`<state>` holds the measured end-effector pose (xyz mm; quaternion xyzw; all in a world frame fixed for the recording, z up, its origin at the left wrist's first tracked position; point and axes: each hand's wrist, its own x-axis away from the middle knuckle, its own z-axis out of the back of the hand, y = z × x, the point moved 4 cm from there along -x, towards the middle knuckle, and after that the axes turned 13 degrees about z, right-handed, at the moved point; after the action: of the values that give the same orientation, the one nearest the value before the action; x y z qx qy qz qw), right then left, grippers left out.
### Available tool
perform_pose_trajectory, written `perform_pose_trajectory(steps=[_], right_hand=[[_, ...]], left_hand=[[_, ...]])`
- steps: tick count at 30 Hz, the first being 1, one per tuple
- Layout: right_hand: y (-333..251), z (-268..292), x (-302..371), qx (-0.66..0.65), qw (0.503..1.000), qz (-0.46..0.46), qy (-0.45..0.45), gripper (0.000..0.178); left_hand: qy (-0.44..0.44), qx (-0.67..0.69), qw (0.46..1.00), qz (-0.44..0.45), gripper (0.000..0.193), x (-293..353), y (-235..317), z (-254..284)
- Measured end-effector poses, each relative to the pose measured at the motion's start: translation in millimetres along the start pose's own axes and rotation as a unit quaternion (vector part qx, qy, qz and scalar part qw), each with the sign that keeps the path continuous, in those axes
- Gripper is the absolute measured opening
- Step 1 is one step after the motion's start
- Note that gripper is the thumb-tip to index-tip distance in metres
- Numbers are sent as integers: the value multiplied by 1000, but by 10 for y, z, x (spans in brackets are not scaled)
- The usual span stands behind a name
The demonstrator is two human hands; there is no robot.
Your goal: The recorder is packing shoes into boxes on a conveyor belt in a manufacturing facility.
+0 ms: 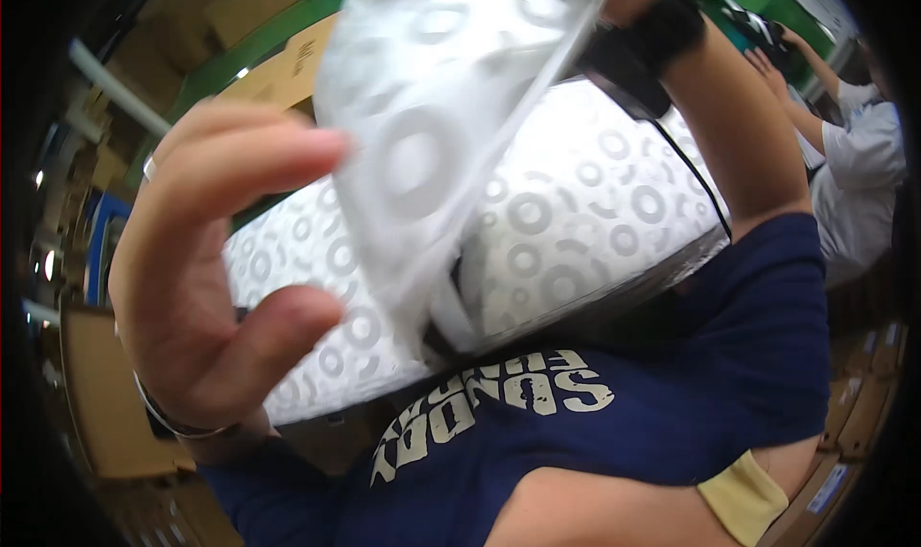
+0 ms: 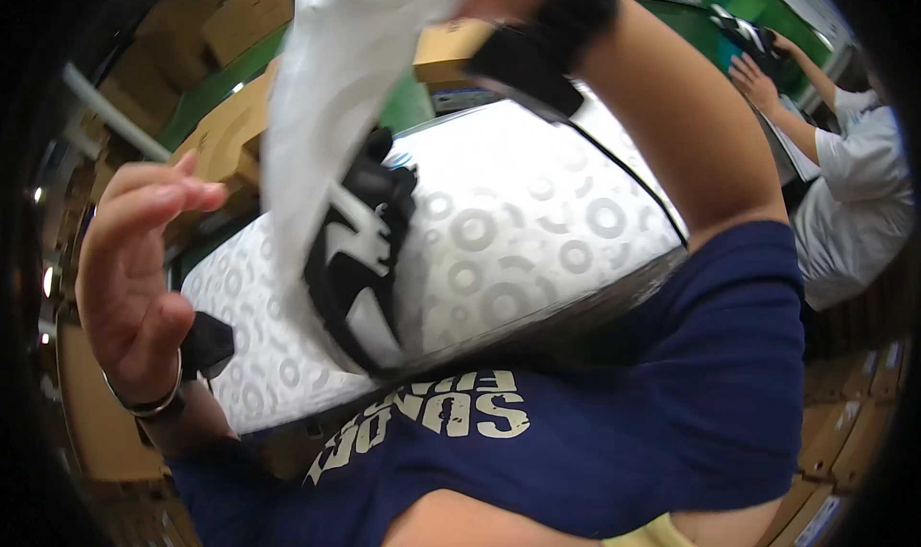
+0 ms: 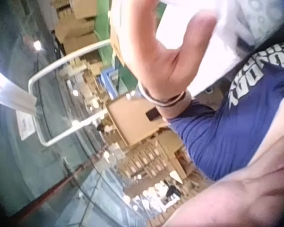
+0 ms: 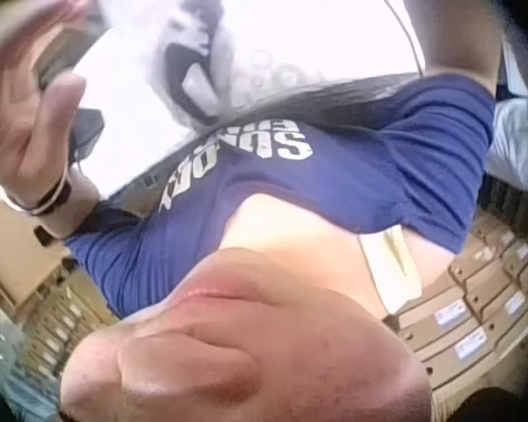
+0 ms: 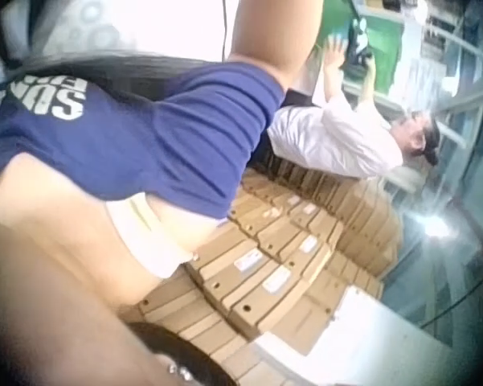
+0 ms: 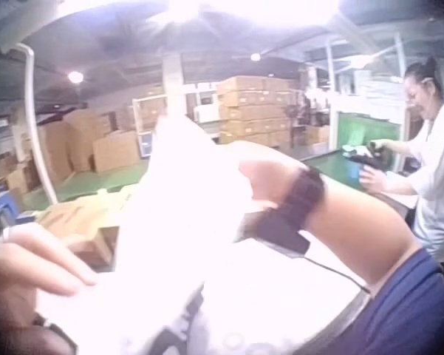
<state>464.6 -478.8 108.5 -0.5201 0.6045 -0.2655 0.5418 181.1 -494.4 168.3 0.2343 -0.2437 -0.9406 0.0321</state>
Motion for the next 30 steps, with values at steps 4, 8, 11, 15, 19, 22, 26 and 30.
perform_pose_trajectory(steps=[4,8,11,15,19,22,26,30], right_hand=[[363,497,1011,415,878,-164,176,37],[361,221,970,661,713,-188,138,74],[83,590,514,683,706,-24,187,73],[80,1574,-87,638,613,130,447,96],[464,3049,-24,489,732,132,456,86],[350,2217,-481,648,624,146,412,53],[-216,1034,120,613,689,252,292,53],[-438,-585,979,646,687,294,157,18]], left_hand=[[-96,-40,982,159,50,-140,-474,-71],[-305,-219,915,147,61,-309,-927,-443],[-352,-268,888,126,68,-275,-916,-607],[-298,-285,904,114,65,-154,-977,-731],[-256,-239,933,86,63,-242,-893,-900],[-230,-231,936,130,62,-56,-986,-779],[-242,-218,938,121,65,-121,-900,-755],[-197,-161,955,153,77,-228,-985,-779]])
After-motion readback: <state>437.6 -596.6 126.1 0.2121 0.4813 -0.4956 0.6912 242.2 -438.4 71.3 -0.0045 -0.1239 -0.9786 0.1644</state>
